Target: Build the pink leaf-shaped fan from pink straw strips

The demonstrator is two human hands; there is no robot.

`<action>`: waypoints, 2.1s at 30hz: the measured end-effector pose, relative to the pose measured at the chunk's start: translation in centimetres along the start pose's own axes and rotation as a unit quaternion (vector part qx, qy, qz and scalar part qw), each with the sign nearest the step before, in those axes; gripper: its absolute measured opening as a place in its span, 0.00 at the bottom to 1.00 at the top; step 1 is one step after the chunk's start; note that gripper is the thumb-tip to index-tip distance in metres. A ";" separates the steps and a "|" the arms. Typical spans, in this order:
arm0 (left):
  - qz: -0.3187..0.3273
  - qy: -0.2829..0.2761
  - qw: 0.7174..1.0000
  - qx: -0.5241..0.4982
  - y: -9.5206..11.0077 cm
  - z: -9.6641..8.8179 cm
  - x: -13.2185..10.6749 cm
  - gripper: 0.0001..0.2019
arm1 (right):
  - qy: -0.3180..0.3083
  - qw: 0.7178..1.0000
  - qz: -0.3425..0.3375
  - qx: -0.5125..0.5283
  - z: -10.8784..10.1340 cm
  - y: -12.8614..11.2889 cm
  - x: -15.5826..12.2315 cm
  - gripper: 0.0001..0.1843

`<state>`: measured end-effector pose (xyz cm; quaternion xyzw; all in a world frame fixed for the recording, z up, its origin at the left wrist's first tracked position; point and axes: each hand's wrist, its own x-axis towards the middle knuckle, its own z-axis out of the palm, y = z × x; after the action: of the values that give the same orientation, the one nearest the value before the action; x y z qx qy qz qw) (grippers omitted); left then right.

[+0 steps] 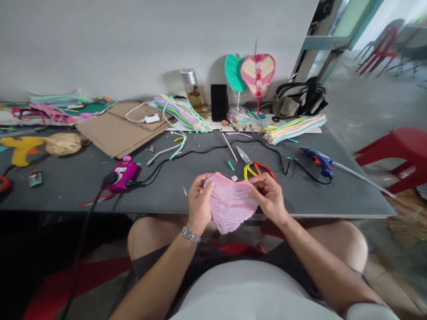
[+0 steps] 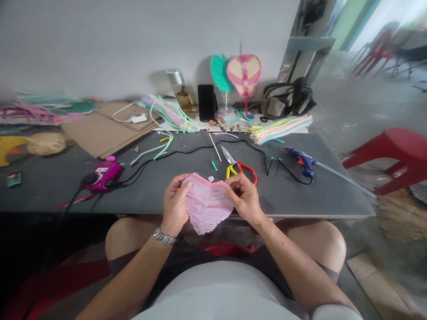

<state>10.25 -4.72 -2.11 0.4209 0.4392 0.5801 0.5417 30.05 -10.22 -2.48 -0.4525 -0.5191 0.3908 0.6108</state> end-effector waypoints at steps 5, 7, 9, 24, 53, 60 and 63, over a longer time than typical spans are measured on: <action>0.007 -0.024 0.999 0.029 0.4 -0.3 -0.1 0.17 | 0.019 0.998 0.014 0.053 1.6 -0.6 0.3 0.12; 0.025 -0.025 0.998 0.047 0.3 -0.4 -0.1 0.19 | 0.024 0.998 0.015 0.063 2.0 -1.1 0.4 0.13; 0.032 -0.031 0.997 0.056 0.3 -0.5 -0.1 0.19 | 0.029 0.998 0.016 0.062 2.2 -1.3 0.4 0.14; 0.012 -0.060 0.996 0.066 0.6 -0.6 -0.1 0.15 | 0.084 0.996 -0.031 -0.017 2.4 -0.5 -0.8 0.12; 0.037 -0.108 0.987 0.111 0.4 -0.6 0.0 0.14 | 0.042 0.997 -0.026 -0.054 1.2 -0.4 -2.1 0.09; -0.051 -0.114 0.989 0.076 1.3 0.3 0.4 0.13 | 0.035 0.997 -0.016 -0.066 0.9 -0.5 -2.2 0.08; -0.048 -0.120 0.988 0.083 1.4 0.4 0.6 0.13 | 0.029 0.998 -0.009 -0.055 0.8 -0.5 -2.3 0.08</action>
<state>10.26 -4.11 -0.65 0.5095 0.4372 0.4604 0.5808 28.95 -12.44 -2.57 -0.4915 -0.5262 0.3430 0.6033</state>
